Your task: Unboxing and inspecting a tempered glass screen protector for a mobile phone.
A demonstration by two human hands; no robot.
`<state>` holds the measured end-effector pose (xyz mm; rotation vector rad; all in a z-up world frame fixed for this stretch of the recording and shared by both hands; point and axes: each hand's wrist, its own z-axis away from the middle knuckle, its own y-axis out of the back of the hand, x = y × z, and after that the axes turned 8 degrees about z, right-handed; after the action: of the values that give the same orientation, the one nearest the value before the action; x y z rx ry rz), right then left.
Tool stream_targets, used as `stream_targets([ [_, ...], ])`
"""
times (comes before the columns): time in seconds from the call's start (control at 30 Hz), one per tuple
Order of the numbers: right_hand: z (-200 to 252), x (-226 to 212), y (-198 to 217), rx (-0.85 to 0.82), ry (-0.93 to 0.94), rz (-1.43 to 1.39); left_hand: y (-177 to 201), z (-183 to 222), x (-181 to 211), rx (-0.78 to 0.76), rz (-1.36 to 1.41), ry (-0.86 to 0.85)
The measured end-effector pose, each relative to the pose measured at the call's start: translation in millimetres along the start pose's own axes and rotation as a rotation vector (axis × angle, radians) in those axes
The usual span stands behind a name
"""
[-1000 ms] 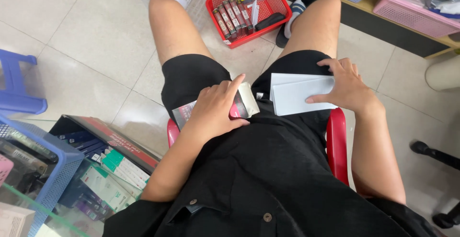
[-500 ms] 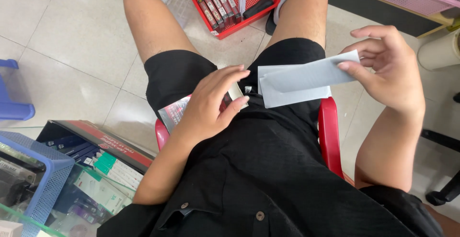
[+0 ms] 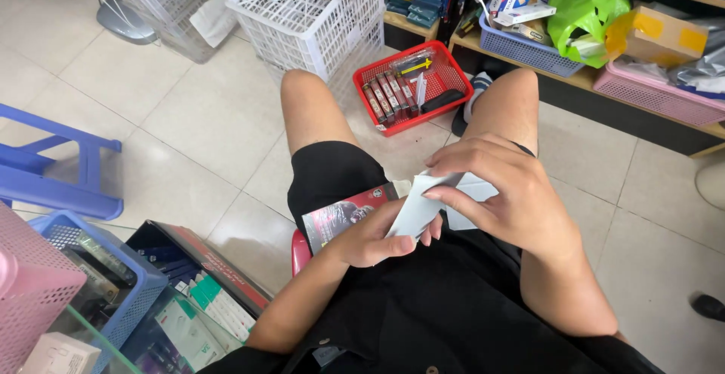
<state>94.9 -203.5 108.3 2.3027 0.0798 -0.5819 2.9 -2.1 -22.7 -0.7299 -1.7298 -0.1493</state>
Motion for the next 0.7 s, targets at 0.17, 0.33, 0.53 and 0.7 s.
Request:
stream_targets([
  [0.17, 19, 21, 11, -0.069, -0.067, -0.145, -3, -6, 11, -0.045, -0.057, 0.049],
  [0.33, 26, 37, 26, -0.271, -0.169, -0.325, -3, -6, 14, -0.126, -0.118, 0.049],
  [0.53, 22, 34, 30, -0.300, -0.091, -0.266, 3, 0, 6, -0.094, -0.016, 0.077],
  [0.7, 25, 35, 31, -0.289, -0.023, -0.262, 6, -1, 14, -0.124, -0.177, 0.099],
])
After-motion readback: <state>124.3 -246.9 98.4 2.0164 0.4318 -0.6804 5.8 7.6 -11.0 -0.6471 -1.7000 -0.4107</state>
